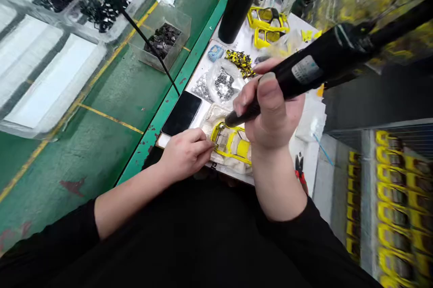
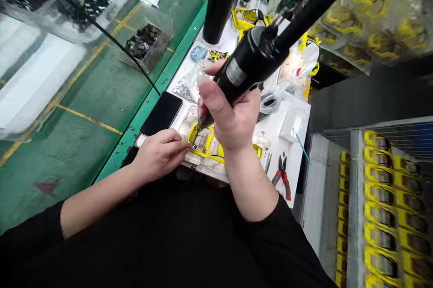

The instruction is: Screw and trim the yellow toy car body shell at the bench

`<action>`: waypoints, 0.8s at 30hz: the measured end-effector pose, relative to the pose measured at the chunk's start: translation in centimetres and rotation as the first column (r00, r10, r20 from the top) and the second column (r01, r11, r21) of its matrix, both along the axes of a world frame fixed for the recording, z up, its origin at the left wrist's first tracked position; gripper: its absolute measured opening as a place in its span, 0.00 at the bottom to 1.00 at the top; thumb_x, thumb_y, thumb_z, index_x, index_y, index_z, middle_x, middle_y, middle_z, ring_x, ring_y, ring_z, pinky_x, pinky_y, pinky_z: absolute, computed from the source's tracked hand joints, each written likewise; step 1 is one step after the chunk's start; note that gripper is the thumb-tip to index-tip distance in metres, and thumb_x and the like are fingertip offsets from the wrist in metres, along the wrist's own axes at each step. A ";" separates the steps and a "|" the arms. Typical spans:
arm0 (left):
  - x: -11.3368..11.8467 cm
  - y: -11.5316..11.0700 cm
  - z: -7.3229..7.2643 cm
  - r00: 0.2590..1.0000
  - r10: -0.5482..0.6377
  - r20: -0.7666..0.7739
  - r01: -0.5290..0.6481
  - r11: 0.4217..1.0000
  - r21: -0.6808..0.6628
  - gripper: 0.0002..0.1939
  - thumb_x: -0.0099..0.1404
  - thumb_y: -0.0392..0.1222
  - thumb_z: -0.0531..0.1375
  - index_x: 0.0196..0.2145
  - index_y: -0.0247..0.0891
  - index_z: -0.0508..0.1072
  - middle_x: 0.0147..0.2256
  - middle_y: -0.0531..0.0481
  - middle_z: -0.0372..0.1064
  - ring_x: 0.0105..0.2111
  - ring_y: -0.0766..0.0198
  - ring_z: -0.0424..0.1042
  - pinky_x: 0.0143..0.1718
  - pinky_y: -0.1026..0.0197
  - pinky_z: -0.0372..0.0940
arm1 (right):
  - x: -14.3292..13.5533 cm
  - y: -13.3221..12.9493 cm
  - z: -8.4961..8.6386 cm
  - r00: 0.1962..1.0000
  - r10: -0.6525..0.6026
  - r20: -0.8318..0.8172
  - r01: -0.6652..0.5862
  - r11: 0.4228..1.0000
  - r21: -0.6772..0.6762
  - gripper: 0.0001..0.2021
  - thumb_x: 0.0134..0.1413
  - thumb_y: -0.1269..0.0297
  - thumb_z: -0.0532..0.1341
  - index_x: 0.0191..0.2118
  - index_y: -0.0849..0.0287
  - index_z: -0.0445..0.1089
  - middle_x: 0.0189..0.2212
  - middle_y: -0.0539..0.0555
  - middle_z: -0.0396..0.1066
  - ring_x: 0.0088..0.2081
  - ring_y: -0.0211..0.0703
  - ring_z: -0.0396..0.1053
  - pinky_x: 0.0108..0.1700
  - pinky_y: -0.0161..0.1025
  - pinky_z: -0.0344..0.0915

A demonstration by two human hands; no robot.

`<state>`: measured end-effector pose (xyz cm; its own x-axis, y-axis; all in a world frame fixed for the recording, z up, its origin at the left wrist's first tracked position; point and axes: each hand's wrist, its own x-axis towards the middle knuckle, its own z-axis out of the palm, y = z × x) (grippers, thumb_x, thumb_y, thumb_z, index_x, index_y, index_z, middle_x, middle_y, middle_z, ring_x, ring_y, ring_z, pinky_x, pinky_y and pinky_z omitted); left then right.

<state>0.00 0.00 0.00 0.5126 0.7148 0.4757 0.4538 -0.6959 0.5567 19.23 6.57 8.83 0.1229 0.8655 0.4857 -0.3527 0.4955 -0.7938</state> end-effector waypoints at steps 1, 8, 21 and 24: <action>0.0 0.0 0.0 1.000 0.001 0.002 -0.001 1.000 0.001 0.06 0.78 0.38 0.65 0.47 0.38 0.84 0.38 0.49 0.75 0.35 0.64 0.74 0.36 0.58 0.67 | 0.1 0.1 -0.1 1.000 -0.008 0.022 0.008 1.000 -0.013 0.11 0.65 0.55 0.77 0.48 0.53 0.83 0.25 0.47 0.68 0.21 0.36 0.67 0.21 0.33 0.62; 0.1 -0.1 0.1 1.000 0.001 0.024 -0.001 1.000 0.009 0.06 0.78 0.39 0.65 0.47 0.39 0.84 0.37 0.49 0.74 0.35 0.64 0.73 0.36 0.59 0.67 | 0.3 0.2 -0.2 0.993 -0.034 0.117 0.045 0.994 -0.098 0.18 0.61 0.44 0.78 0.45 0.48 0.78 0.24 0.45 0.66 0.20 0.38 0.66 0.21 0.37 0.64; 0.1 0.0 0.1 0.999 -0.007 0.036 0.007 1.000 0.004 0.07 0.78 0.38 0.65 0.47 0.38 0.84 0.36 0.49 0.73 0.34 0.63 0.73 0.36 0.59 0.67 | 0.1 0.1 0.0 0.983 -0.053 0.178 0.073 0.992 -0.106 0.21 0.63 0.40 0.77 0.45 0.50 0.75 0.24 0.44 0.64 0.20 0.36 0.67 0.22 0.35 0.64; 0.1 -0.1 0.1 0.999 -0.004 0.036 0.004 1.000 0.002 0.07 0.78 0.38 0.65 0.47 0.38 0.84 0.37 0.49 0.74 0.34 0.63 0.73 0.35 0.59 0.67 | 0.1 0.1 0.0 0.986 -0.032 0.167 0.048 0.994 -0.097 0.18 0.64 0.44 0.77 0.45 0.51 0.76 0.24 0.44 0.66 0.21 0.36 0.67 0.22 0.34 0.65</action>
<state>0.09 -0.06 0.13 0.4978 0.7119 0.4954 0.4307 -0.6987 0.5712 19.35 6.64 8.84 0.0841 0.9069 0.4129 -0.1946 0.4214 -0.8858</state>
